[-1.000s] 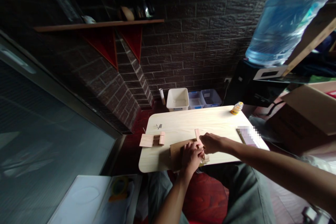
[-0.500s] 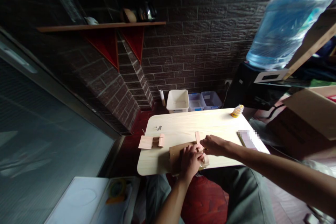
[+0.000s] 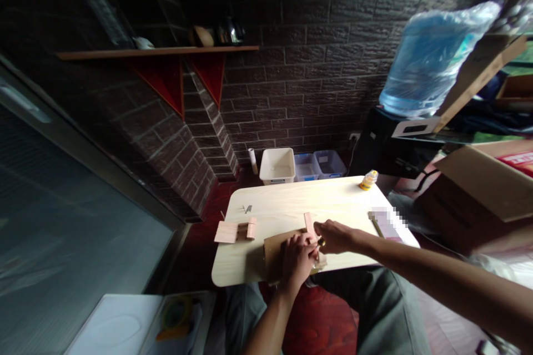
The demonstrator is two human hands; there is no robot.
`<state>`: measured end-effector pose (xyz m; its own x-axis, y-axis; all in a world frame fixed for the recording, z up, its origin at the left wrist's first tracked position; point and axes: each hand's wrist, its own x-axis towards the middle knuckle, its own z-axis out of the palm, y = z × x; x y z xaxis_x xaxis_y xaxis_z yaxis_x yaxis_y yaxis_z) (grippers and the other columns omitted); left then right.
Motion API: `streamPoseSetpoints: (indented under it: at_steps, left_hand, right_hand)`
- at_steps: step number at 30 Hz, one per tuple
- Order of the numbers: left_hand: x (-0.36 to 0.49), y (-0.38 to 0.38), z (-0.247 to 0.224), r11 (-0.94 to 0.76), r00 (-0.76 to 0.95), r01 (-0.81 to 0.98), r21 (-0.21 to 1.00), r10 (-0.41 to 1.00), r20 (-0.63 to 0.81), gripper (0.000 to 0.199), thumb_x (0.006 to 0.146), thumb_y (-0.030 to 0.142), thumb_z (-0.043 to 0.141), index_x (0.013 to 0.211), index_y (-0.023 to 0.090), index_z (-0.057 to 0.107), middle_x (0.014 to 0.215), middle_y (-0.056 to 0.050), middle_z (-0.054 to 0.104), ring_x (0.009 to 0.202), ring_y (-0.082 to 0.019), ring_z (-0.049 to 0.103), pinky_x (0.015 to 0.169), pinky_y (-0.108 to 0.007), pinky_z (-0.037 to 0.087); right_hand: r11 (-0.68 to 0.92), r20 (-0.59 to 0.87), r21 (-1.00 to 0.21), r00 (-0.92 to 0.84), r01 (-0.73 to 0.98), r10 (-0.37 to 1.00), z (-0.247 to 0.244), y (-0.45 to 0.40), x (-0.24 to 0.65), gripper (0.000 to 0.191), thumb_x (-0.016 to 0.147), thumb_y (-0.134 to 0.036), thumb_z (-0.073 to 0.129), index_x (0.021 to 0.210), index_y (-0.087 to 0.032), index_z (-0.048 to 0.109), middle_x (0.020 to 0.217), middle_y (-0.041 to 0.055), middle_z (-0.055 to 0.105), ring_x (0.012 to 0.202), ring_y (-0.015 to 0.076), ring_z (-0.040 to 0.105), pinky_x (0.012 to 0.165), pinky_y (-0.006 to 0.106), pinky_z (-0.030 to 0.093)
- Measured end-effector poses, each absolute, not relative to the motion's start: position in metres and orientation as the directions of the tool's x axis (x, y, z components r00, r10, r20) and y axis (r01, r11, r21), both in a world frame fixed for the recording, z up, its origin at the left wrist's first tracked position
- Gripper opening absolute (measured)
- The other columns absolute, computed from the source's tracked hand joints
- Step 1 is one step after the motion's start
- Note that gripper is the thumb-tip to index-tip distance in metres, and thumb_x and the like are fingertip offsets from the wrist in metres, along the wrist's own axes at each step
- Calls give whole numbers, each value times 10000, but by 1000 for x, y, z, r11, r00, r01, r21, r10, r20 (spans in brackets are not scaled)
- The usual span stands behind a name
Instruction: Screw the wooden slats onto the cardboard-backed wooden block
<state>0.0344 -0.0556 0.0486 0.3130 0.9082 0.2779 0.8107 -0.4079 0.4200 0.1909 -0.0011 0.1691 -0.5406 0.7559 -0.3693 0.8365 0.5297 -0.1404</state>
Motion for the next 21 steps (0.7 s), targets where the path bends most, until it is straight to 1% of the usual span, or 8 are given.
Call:
streamPoseSetpoints:
  at_steps: [2, 5, 7, 9, 12, 14, 17, 21]
  left_hand:
    - [34, -56, 47, -412, 309, 809, 420, 905, 292, 181, 869, 185, 673, 1003, 296, 724, 1167, -32, 638, 1035, -230, 555, 899, -414, 435]
    - [34, -55, 43, -414, 300, 810, 414, 901, 314, 170, 877, 199, 673, 1005, 301, 718, 1161, -24, 643, 1012, -223, 557, 890, -412, 432]
    - [33, -55, 42, -413, 296, 812, 413, 900, 319, 172, 871, 199, 683, 1002, 305, 717, 1158, -23, 642, 1009, -223, 557, 888, -410, 432]
    - [33, -54, 42, -410, 299, 811, 417, 903, 308, 193, 858, 194, 698, 1013, 308, 718, 1156, -28, 639, 1013, -224, 556, 889, -406, 433]
    - [33, -52, 43, -397, 300, 811, 431, 913, 276, 228, 849, 194, 708, 1043, 313, 716, 1160, -34, 634, 1032, -231, 549, 905, -410, 431]
    - [33, -51, 42, -390, 299, 811, 435, 917, 264, 249, 846, 187, 709, 1058, 319, 712, 1165, -32, 632, 1037, -232, 546, 917, -417, 430]
    - [32, -51, 39, -411, 309, 807, 424, 906, 290, 286, 848, 166, 699, 1080, 331, 704, 1187, -27, 624, 1036, -227, 547, 929, -424, 430]
    - [31, -51, 35, -417, 311, 810, 413, 902, 299, 176, 861, 179, 681, 968, 311, 726, 1174, -26, 625, 1065, -238, 542, 925, -433, 430]
  right_hand:
    - [577, -369, -140, -583, 805, 724, 174, 0, 193, 329, 799, -196, 649, 1120, -121, 650, 965, 135, 743, 835, 238, 713, 599, 247, 440]
    - [642, -354, -91, -627, 761, 694, 175, 4, 195, 193, 865, -177, 568, 1018, -145, 681, 921, 127, 746, 824, 242, 715, 608, 260, 432]
    - [692, -347, -55, -664, 719, 662, 172, 7, 195, 164, 885, -192, 559, 969, -151, 694, 910, 124, 749, 834, 255, 718, 630, 273, 443]
    - [716, -349, -17, -676, 698, 650, 170, 7, 195, 164, 888, -198, 571, 972, -145, 701, 918, 129, 750, 838, 262, 722, 650, 284, 458]
    - [717, -355, 4, -670, 697, 653, 166, 6, 193, 185, 895, -204, 579, 1010, -141, 710, 933, 137, 752, 848, 265, 726, 673, 292, 480]
    - [706, -363, 4, -657, 708, 661, 165, 6, 190, 193, 902, -218, 578, 999, -136, 723, 913, 145, 753, 851, 277, 729, 679, 301, 494]
    - [671, -372, 2, -622, 742, 689, 163, 7, 185, 197, 890, -241, 605, 969, -119, 739, 906, 172, 750, 857, 299, 731, 687, 318, 518]
    - [595, -357, -30, -564, 803, 744, 163, 8, 174, 205, 849, -232, 668, 973, -88, 744, 943, 218, 743, 872, 312, 733, 711, 333, 544]
